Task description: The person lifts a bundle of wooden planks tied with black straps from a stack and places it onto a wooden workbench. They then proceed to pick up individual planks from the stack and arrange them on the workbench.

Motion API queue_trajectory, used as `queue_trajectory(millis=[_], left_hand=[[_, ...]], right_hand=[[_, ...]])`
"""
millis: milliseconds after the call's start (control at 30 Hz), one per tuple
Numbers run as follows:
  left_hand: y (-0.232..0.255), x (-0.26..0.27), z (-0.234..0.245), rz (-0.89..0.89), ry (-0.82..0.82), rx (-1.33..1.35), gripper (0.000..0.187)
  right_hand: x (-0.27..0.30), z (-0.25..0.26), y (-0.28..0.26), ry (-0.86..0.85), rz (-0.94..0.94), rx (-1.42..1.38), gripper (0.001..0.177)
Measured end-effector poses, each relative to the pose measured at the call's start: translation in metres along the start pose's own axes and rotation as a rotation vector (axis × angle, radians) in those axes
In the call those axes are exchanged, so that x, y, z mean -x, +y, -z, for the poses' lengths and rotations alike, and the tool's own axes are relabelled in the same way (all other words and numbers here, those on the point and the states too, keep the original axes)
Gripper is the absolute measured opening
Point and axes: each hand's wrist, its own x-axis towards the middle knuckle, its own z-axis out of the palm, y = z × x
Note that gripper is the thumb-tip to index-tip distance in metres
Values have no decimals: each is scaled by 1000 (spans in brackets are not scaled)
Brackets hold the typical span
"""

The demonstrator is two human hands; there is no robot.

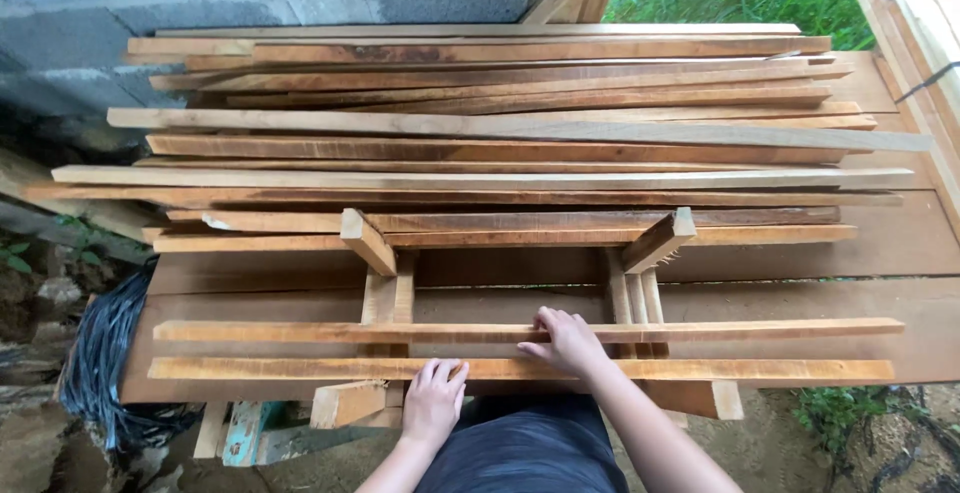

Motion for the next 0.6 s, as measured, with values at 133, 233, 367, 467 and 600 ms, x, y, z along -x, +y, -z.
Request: queue_trajectory(millis=[133, 233, 367, 467, 600], left_hand=[[-2, -2, -2, -24, 4, -34, 33], [0, -2, -2, 3, 8, -2, 33], [-1, -1, -4, 6, 1, -32, 34], [0, 1, -4, 25, 4, -15, 34], [1, 4, -5, 70, -30, 25, 38]], right_hand=[[13, -16, -2, 252, 95, -34, 44], [15, -24, -5, 303, 158, 12, 35], [10, -26, -9, 59, -70, -10, 62], [11, -32, -8, -13, -30, 21, 62], [11, -30, -8, -41, -30, -1, 64]])
